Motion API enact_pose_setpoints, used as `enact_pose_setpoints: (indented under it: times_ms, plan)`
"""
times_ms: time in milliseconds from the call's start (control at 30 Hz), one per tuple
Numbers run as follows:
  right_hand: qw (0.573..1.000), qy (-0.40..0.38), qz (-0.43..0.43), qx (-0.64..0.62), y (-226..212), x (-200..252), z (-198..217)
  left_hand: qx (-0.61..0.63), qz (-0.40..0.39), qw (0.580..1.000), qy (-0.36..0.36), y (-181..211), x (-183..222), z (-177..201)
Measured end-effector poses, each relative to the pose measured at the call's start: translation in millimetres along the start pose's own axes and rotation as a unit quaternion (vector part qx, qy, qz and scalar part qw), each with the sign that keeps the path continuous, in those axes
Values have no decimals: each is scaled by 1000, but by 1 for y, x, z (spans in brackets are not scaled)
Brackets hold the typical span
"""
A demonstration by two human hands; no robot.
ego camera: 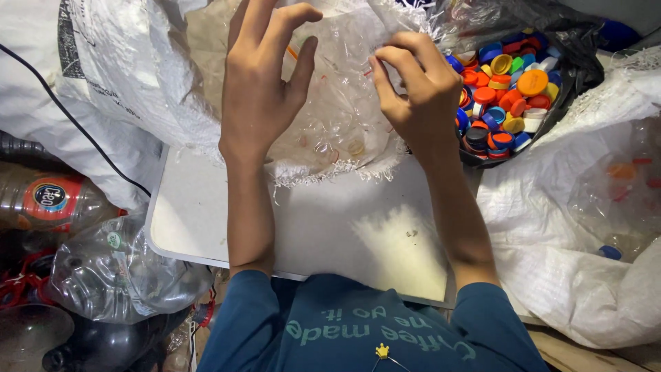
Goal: The person removes plastic bottle caps from empty bottles and places them into a black bag. They then place the empty bottles into a large white sack. This process is repeated for multiple bottles throughout the video.
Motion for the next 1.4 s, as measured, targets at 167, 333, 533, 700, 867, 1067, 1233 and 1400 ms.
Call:
enact_pose_setpoints:
  times_ms: [167, 333, 533, 700, 867, 1067, 1233, 1400]
  plan:
    - [996, 35, -75, 32, -2, -2, 17, 0, 89, 994, 61, 5, -2, 21]
    - [971, -161, -152, -92, 41, 15, -47, -267, 60, 948, 162, -8, 15, 58]
    - [956, -196, -113, -188, 58, -4, -100, -192, 146, 967, 84, -45, 37, 71]
    - [959, -199, -33, -197, 69, -6, -120, -156, 184, 964, 109, -30, 35, 80]
    - [960, -152, 89, -215, 80, 10, -130, -147, 214, 958, 126, -16, 42, 96]
    - [949, -156, 103, -253, 68, 8, -132, -231, 227, 938, 122, 18, 40, 117]
    - [946, -168, 81, -267, 43, -9, -154, -211, 200, 945, 147, -14, 59, 116]
    - [953, -143, 75, -256, 45, -44, -180, -190, 199, 941, 196, -62, 56, 104]
Point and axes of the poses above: each hand's wrist, its own x-axis away from the middle knuckle, its own z-axis out of the back of the hand, y = z × x, the point moved 1 cm from there along -x, towards the middle knuckle, and after that the axes turned 9 degrees about -x, right-handed, at the moved point
